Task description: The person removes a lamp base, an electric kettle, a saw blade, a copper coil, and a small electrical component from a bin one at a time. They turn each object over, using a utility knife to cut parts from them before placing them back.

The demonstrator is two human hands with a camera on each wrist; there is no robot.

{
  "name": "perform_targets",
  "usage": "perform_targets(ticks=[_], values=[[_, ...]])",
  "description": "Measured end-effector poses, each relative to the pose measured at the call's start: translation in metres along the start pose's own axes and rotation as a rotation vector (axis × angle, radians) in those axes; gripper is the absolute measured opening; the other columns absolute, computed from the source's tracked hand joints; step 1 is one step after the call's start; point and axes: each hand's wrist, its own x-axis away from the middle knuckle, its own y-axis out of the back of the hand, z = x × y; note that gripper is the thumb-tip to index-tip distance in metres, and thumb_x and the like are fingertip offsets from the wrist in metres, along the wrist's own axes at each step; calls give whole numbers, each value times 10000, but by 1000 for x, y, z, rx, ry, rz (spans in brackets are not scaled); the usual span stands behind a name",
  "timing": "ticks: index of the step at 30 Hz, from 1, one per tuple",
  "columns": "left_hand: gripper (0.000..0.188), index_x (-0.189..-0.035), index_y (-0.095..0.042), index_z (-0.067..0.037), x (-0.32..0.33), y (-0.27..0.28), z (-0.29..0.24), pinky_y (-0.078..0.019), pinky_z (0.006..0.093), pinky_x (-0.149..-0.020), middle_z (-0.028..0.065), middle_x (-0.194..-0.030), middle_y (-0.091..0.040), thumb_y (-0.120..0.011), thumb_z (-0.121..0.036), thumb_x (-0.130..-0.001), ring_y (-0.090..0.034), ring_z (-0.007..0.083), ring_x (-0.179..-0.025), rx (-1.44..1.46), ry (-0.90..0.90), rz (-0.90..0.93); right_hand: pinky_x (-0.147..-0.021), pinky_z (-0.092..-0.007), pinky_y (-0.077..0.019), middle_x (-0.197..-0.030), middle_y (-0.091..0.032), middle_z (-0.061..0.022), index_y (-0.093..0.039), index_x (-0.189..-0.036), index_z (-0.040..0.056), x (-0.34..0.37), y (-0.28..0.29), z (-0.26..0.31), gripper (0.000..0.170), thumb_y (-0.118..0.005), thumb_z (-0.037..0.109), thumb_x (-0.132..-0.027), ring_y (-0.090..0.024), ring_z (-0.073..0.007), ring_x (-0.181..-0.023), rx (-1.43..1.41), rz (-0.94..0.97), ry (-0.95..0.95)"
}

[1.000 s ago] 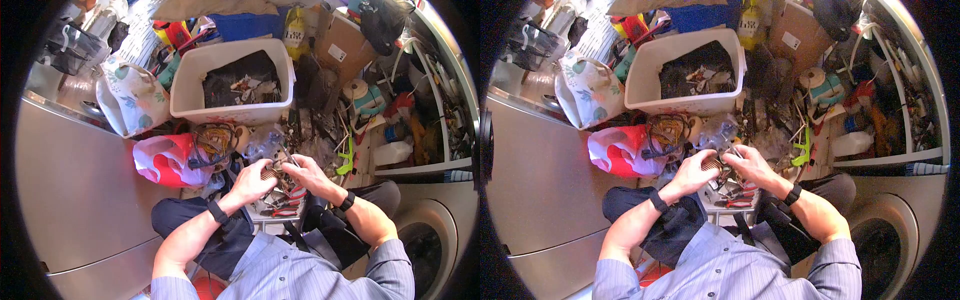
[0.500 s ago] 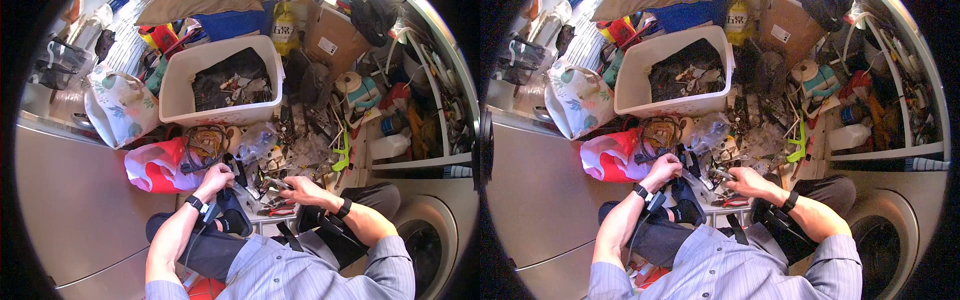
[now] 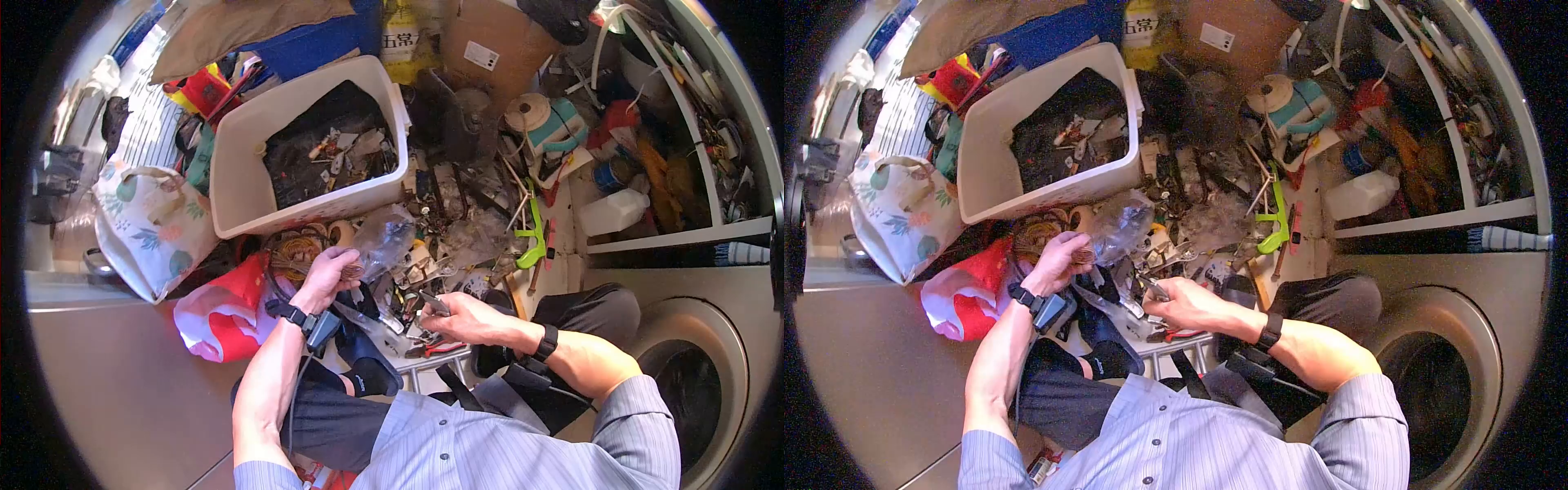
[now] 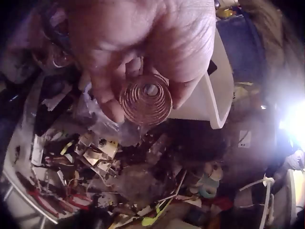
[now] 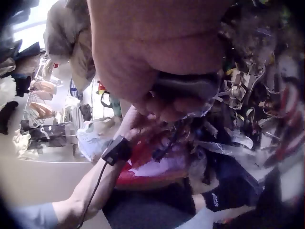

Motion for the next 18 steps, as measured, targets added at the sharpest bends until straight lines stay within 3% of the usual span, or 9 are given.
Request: perform_targets(ticks=[3, 5, 11, 12, 18], values=[[302, -1181, -631, -65, -24, -13, -3, -590, 292, -689, 28, -997, -684, -702, -285, -986, -677, 132, -877, 77, -37, 139, -617, -318, -480, -774, -625, -24, -661, -1005, 10, -2, -4, -5, 257, -644, 264, -969, -563, -115, -685, -123, -19, 17], [298, -1190, -638, -71, -39, -32, -2, -578, 283, -669, 14, -976, -687, -711, -274, -984, -675, 122, -842, 62, -8, 138, -626, -312, -483, -789, -619, -24, -658, -1017, 0, -1, -2, -4, 264, -641, 260, -974, -565, -109, -700, -166, -46, 47], [291, -990, -670, -119, -110, -93, 13, -511, 278, -574, -9, -820, -681, -655, -409, -1013, -635, 113, -679, 202, 103, 249, -589, -278, -446, -755, -565, 21, -626, -1027, 39, 6, 20, -3, 227, -648, 262, -989, -516, -84, -646, -356, -52, -30], [327, -966, -669, -112, -121, -107, 13, -520, 290, -570, 5, -811, -686, -632, -433, -1021, -643, 146, -651, 206, 143, 164, -585, -274, -443, -756, -563, 23, -622, -1033, 44, 9, 25, -1, 228, -649, 266, -991, -507, -82, -633, -349, -69, -28], [307, -978, -669, -75, -202, -151, 17, -540, 319, -542, 56, -839, -701, -653, -379, -1011, -671, 181, -672, 177, 145, 105, -627, -276, -444, -783, -569, 32, -631, -1088, 46, 18, 47, -10, 260, -666, 284, -989, -521, -66, -710, -468, -107, -82]])
